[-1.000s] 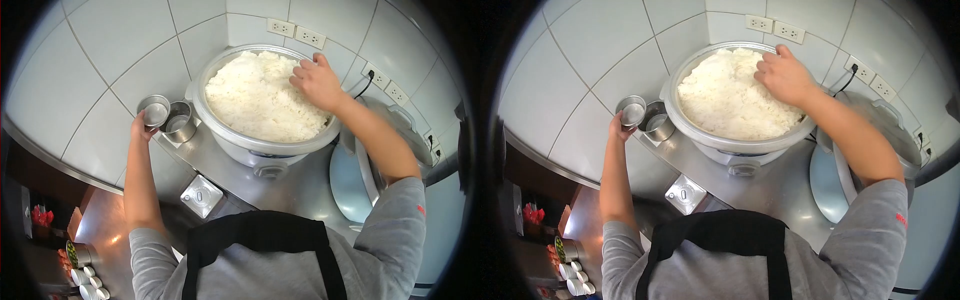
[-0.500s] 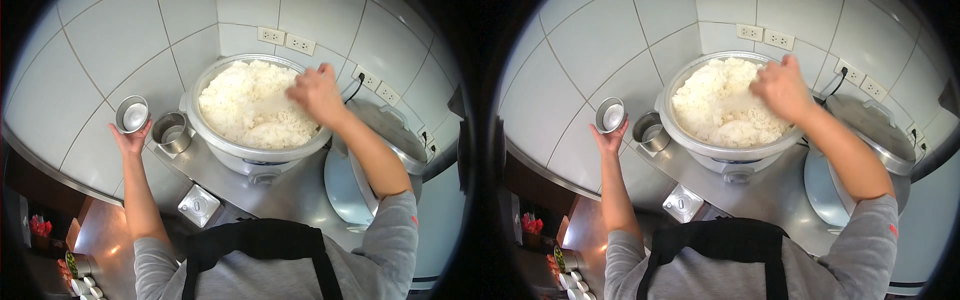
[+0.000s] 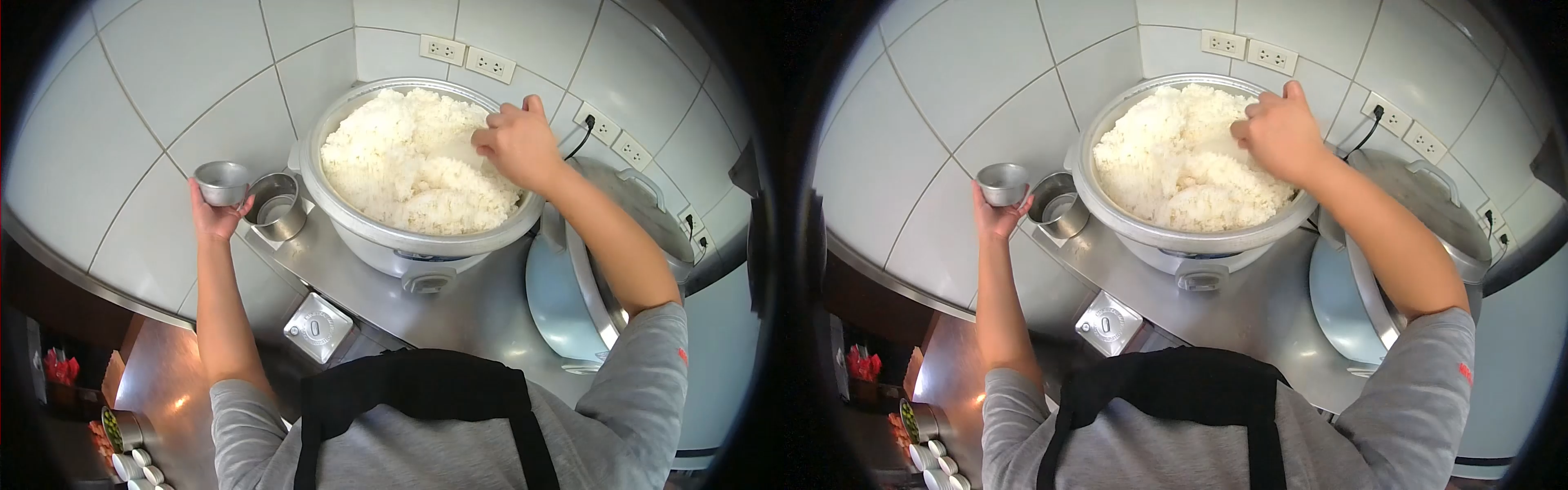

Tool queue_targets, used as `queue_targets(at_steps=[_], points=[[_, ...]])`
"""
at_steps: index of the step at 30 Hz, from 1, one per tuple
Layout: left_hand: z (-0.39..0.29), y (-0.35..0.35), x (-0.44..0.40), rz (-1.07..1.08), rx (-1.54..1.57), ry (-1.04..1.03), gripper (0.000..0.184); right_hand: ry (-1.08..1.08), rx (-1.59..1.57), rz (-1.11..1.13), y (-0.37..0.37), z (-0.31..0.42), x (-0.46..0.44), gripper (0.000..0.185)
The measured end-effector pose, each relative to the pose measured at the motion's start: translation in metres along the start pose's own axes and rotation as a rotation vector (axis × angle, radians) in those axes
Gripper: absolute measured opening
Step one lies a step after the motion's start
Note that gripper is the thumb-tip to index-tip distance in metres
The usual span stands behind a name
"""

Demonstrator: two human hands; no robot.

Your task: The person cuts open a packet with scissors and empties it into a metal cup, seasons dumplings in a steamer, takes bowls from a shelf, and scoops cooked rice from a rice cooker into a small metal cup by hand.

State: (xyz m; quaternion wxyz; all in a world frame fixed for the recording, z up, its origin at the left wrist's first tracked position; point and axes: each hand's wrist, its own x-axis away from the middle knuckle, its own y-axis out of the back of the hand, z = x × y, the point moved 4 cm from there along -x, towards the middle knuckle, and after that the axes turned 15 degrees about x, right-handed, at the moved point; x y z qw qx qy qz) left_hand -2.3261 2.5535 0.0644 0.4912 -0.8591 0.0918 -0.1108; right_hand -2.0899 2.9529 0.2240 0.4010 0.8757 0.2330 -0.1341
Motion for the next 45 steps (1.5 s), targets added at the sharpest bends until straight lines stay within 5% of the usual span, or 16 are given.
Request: queue_targets(at_steps=[5, 17, 29, 35, 45], points=[[-0.005, 0.012, 0.0, -0.269, -0.273, -0.057, 0.062, 0.021, -0.054, 0.048, 0.027, 0.02, 0.011, 0.007], [-0.027, -0.004, 0.035, -0.23, -0.291, -0.099, 0.058, -0.141, -0.368, 0.612, 0.0, 0.038, 0.021, 0.014], [0.004, -0.088, 0.066, 0.011, -0.348, -0.087, 0.053, 0.01, -0.499, 0.836, -0.028, 0.027, 0.007, 0.021], [0.007, -0.103, 0.076, 0.159, -0.43, -0.051, 0.054, 0.032, -0.452, 0.645, -0.008, 0.027, 0.02, 0.022], [0.024, -0.116, 0.086, 0.148, -0.485, -0.036, 0.056, -0.114, -1.023, 0.789, -0.06, 0.051, -0.014, 0.028]])
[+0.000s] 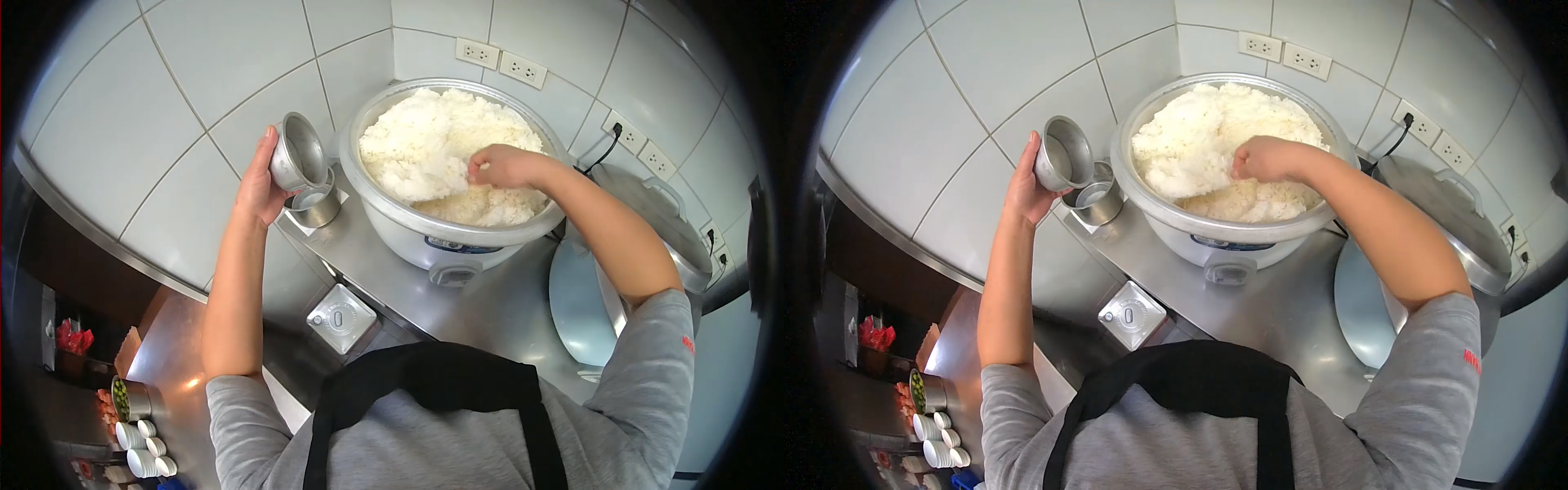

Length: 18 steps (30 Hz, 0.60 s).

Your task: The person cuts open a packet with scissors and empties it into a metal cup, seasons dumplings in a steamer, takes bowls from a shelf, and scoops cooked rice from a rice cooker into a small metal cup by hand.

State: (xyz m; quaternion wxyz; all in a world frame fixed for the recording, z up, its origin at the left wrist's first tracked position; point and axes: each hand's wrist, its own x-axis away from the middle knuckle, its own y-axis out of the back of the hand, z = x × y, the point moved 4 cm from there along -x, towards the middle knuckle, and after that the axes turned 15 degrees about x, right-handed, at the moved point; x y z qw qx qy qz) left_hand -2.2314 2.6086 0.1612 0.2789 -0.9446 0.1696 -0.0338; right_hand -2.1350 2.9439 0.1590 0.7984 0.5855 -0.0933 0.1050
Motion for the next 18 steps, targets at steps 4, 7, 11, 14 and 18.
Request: queue_targets(at_steps=[4, 7, 11, 14, 18], points=[[-0.001, -0.011, 0.007, -0.033, 0.03, 0.013, 0.055, 0.066, 0.355, -0.13, 0.005, 0.031, -0.025, 0.025], [-0.003, -0.005, 0.005, 0.029, 0.036, 0.022, 0.056, -0.063, 0.608, -0.315, 0.022, 0.065, -0.013, 0.024], [-0.008, 0.011, 0.006, 0.038, 0.016, 0.022, 0.054, -0.073, 0.777, -0.36, 0.026, 0.079, -0.018, 0.027], [-0.007, 0.011, 0.006, 0.033, 0.059, 0.007, 0.054, 0.037, 0.894, -0.451, -0.007, 0.097, -0.027, 0.023], [-0.003, 0.012, 0.005, 0.085, 0.074, 0.019, 0.054, 0.137, 0.851, -0.466, -0.033, 0.093, -0.021, 0.02]])
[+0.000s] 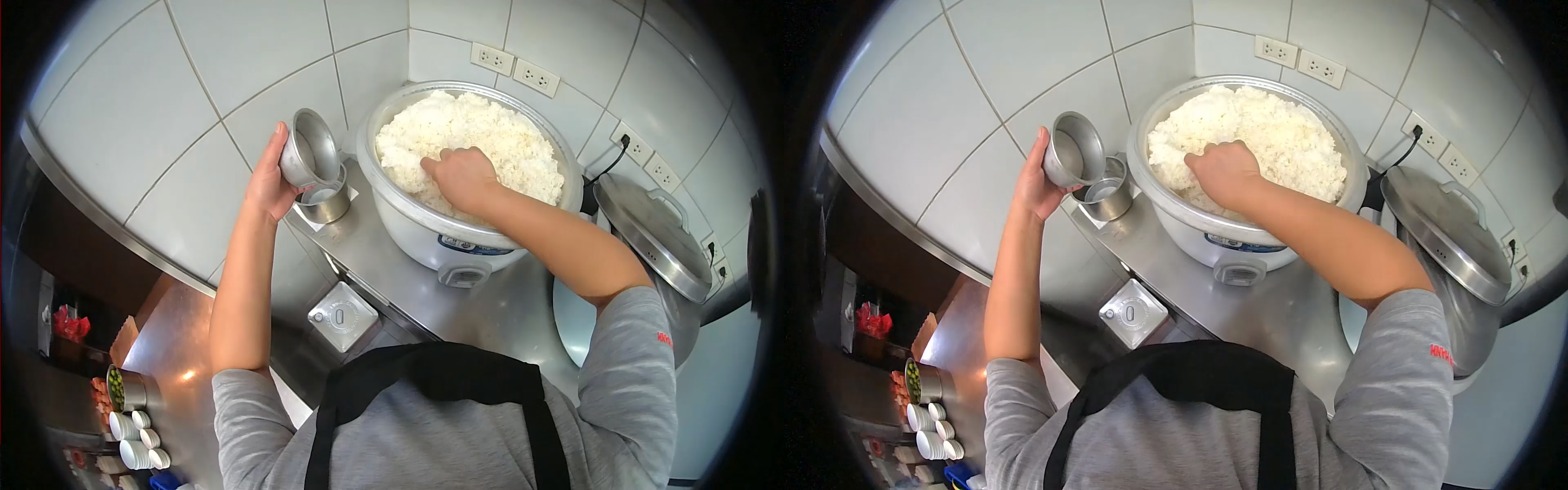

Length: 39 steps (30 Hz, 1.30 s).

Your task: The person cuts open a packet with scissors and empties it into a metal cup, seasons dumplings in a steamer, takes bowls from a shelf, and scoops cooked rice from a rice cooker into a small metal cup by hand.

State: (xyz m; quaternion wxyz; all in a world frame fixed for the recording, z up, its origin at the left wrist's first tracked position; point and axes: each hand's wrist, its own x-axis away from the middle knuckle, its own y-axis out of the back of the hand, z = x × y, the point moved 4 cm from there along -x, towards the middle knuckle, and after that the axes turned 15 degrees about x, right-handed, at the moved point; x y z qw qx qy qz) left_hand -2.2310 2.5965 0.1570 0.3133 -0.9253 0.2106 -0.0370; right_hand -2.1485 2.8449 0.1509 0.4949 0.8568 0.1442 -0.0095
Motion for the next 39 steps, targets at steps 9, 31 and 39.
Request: queue_targets(at_steps=[9, 31, 39], points=[[0.013, -0.009, -0.009, 0.025, 0.036, 0.058, 0.057, -0.187, -0.41, 0.122, -0.013, -0.035, 0.016, 0.017], [0.13, -0.193, -0.11, -0.068, 0.75, 0.316, 0.073, -0.434, 0.237, -0.292, 0.079, -0.136, -0.01, 0.032], [0.119, -0.189, -0.11, 0.044, 0.675, 0.241, 0.063, -0.475, -1.025, -0.06, 0.049, -0.157, 0.03, 0.033]])
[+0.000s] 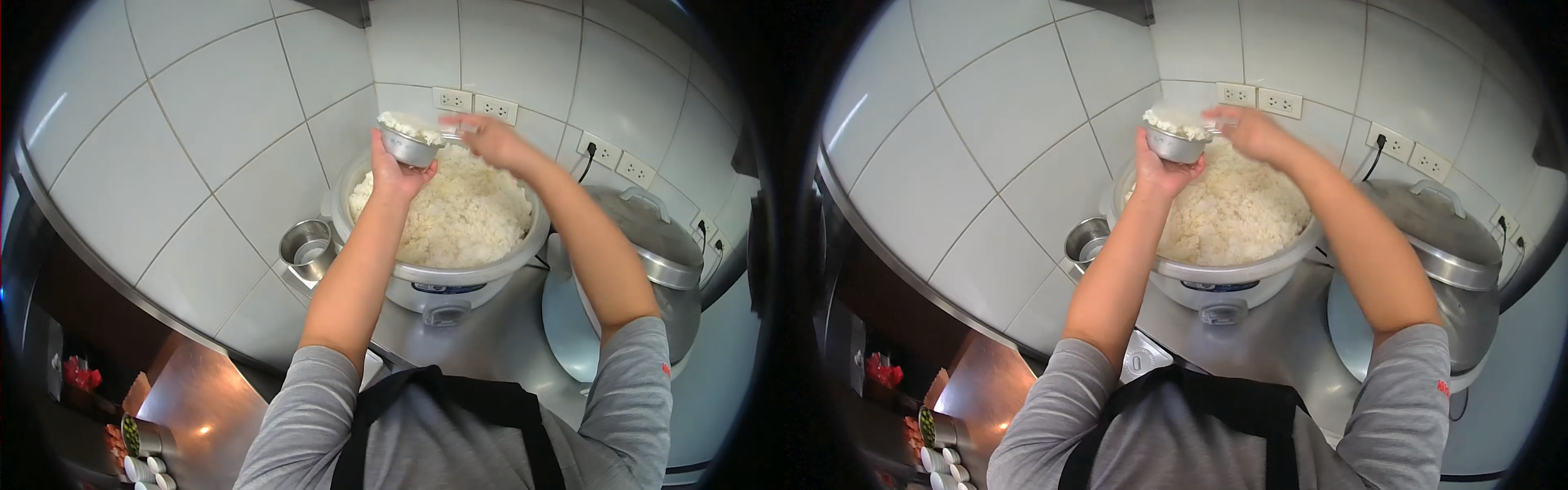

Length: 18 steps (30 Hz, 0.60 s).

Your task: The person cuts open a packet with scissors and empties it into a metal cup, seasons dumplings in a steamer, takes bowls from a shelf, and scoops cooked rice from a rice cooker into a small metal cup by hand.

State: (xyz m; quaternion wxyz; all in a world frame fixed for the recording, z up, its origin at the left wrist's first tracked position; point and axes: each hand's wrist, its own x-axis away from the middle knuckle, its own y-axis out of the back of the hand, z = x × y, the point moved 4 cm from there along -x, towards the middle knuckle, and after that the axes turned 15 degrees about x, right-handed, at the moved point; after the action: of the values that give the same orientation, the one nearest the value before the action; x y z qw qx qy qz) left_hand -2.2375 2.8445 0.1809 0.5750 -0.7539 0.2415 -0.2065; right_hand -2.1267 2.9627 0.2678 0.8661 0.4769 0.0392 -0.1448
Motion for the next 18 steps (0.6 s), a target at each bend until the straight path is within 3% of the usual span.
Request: queue_targets(at_steps=[6, 11, 15, 18], points=[[-0.015, -0.012, 0.015, 0.022, -0.293, -0.023, 0.058, -0.134, -0.338, 0.148, -0.062, -0.011, 0.021, 0.032], [-0.035, -0.007, 0.02, 0.124, -0.341, -0.018, 0.059, -0.15, -0.434, 0.221, -0.036, -0.014, 0.024, 0.034], [-0.042, -0.007, 0.011, 0.221, -0.338, -0.047, 0.057, -0.358, -1.016, 0.177, -0.066, -0.023, 0.027, 0.023], [-0.03, -0.011, 0.016, 0.189, -0.499, -0.145, 0.054, -0.369, -1.162, 0.226, -0.1, 0.0, 0.032, 0.023]])
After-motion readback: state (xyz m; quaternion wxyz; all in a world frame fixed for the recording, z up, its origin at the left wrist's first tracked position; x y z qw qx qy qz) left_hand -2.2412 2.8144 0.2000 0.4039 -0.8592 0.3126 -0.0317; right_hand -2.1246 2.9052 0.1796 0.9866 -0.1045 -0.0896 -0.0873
